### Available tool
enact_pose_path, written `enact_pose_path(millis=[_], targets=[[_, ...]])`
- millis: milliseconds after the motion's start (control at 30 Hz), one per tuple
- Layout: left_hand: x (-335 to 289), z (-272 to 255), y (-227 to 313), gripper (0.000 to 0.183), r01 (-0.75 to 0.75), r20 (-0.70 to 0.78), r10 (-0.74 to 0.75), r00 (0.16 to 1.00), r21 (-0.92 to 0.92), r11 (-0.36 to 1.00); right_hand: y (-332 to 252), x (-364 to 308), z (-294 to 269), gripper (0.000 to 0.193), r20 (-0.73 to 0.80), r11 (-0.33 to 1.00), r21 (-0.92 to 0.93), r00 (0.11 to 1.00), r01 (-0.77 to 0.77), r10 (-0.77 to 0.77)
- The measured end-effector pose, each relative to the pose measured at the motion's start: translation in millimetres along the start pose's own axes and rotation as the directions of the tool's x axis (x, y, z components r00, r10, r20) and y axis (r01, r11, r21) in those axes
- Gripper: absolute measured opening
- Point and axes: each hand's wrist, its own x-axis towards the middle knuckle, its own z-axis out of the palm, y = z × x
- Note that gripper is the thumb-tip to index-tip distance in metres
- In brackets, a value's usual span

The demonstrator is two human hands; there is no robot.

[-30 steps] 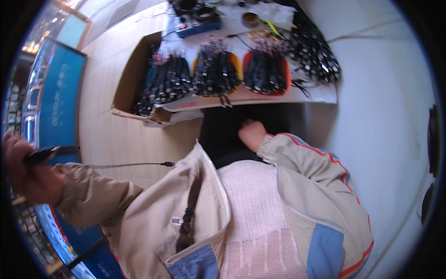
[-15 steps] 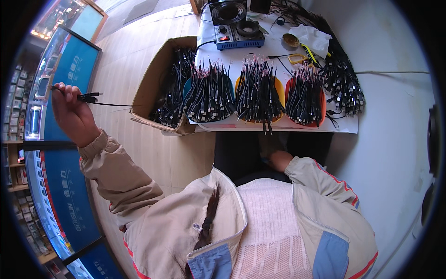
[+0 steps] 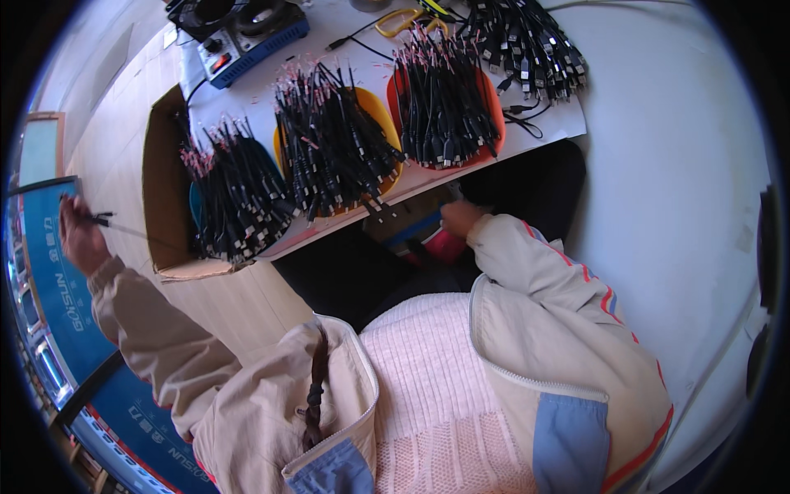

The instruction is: The person repeatedly picks up black wires, strips the ends, and solders them using a soldering iron and solder wire. Finished wires are placed into a cardboard box on the table.

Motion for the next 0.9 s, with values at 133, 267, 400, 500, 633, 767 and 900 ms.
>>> enact_pose_path(millis=[133, 267, 400, 500, 633, 767, 900], targets=[[3, 46, -74, 0.058, 0.209, -0.179, -0.165, 0.970, 0.269, 0.940, -9, 70, 43, 0.023, -0.285, 0.990, 0.133, 0.959, 0.035, 0.005], [-104, 72, -64, 0.058, 0.000, 0.020, -0.005, 1.000, 0.264, 0.964, -30, 122, 75, 0.023, -0.040, 0.994, 0.077, 0.996, -0.081, 0.084], [-305, 104, -54, 0.032, 0.073, -0.330, 0.168, 0.929, 0.608, 0.790, -59, 148, 93, 0.023, 0.044, 0.994, 0.042, 0.994, -0.103, 0.101], [-431, 135, -71, 0.025, 0.466, -0.503, -0.123, 0.855, 0.642, 0.609, -75, 160, 105, 0.023, 0.090, 0.996, 0.018, 0.993, -0.085, 0.083], [-471, 136, -111, 0.022, 0.295, -0.314, -0.007, 0.950, 0.885, 0.361, -84, 167, 122, 0.023, 0.123, 0.999, -0.003, 0.991, -0.044, 0.044], [-471, 131, -124, 0.028, 0.308, -0.339, 0.039, 0.940, 0.892, 0.330, -87, 169, 130, 0.023, 0.144, 1.000, 0.004, 0.989, -0.020, 0.020], [-466, 133, -125, 0.026, 0.206, -0.219, -0.016, 0.976, 0.885, 0.418, -88, 170, 128, 0.023, 0.146, 1.000, 0.007, 0.989, -0.014, 0.013]])
